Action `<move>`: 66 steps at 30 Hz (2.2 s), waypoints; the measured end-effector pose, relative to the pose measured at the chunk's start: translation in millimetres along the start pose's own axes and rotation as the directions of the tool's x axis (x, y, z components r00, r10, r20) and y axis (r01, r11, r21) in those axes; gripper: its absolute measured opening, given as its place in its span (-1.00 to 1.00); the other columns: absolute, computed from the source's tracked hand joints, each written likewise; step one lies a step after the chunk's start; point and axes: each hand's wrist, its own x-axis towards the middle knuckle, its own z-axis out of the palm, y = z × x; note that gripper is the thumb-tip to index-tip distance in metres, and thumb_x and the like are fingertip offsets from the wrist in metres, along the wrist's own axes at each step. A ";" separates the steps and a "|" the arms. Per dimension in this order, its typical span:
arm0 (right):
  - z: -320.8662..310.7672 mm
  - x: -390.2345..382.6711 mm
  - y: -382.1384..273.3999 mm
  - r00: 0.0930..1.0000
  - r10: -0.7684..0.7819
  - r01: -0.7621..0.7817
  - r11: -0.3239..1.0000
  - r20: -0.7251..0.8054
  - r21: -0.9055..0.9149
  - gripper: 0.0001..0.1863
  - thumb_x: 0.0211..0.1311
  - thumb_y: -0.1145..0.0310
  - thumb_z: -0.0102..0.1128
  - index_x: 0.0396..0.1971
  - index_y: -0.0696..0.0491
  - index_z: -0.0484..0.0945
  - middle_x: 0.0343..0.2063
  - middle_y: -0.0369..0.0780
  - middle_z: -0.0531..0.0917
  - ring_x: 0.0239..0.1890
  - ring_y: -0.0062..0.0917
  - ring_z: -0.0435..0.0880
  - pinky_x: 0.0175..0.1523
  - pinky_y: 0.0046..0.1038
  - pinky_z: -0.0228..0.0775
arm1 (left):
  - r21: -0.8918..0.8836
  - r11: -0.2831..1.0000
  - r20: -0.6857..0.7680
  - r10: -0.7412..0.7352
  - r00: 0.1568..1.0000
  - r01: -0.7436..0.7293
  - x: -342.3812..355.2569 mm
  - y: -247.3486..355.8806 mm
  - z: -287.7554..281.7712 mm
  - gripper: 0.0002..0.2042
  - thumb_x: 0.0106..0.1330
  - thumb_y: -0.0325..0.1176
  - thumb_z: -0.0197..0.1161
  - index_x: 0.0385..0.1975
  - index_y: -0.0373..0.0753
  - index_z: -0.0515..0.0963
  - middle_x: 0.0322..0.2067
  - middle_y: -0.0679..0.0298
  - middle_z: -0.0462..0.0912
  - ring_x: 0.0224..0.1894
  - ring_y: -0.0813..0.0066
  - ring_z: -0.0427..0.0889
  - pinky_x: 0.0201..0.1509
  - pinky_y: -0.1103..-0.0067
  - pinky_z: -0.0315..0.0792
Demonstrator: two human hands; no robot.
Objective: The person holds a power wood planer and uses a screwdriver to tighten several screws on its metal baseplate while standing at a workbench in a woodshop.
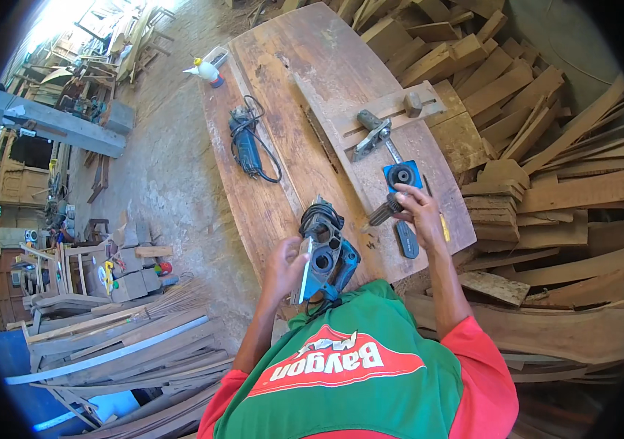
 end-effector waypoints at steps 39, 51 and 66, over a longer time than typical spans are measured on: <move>54.4 -46.9 40.5 0.944 0.118 -0.193 0.955 0.307 0.227 -0.66 0.46 0.25 0.06 0.08 0.12 0.52 -0.09 -0.20 0.65 -0.08 -0.52 0.68 -0.09 -0.45 0.67 | -0.449 0.872 0.370 -0.018 0.929 0.196 -10.2 66.2 29.5 -0.56 0.38 -0.25 0.25 0.14 -0.42 0.44 -0.26 0.29 0.62 -0.36 0.63 0.56 -0.26 0.65 0.46; 56.7 -50.2 35.4 0.947 0.130 -0.174 0.977 0.293 0.127 -0.61 0.41 0.14 0.12 -0.01 0.14 0.60 -0.14 -0.22 0.66 -0.13 -0.56 0.66 -0.12 -0.50 0.66 | -0.498 0.837 0.397 -0.013 0.918 0.227 -15.5 51.0 30.7 -0.52 0.40 -0.27 0.25 0.21 -0.44 0.39 -0.18 0.24 0.63 -0.26 0.57 0.61 -0.14 0.63 0.52; 51.3 -45.7 23.7 0.939 0.096 -0.180 0.956 0.331 0.232 -0.58 0.45 0.12 0.07 0.07 0.15 0.53 -0.12 -0.20 0.67 -0.13 -0.52 0.69 -0.08 -0.50 0.62 | -0.589 0.758 0.417 -0.011 0.909 0.279 -10.1 71.3 32.0 -0.53 0.41 -0.25 0.24 0.20 -0.40 0.40 -0.17 0.17 0.65 -0.26 0.54 0.64 -0.12 0.61 0.52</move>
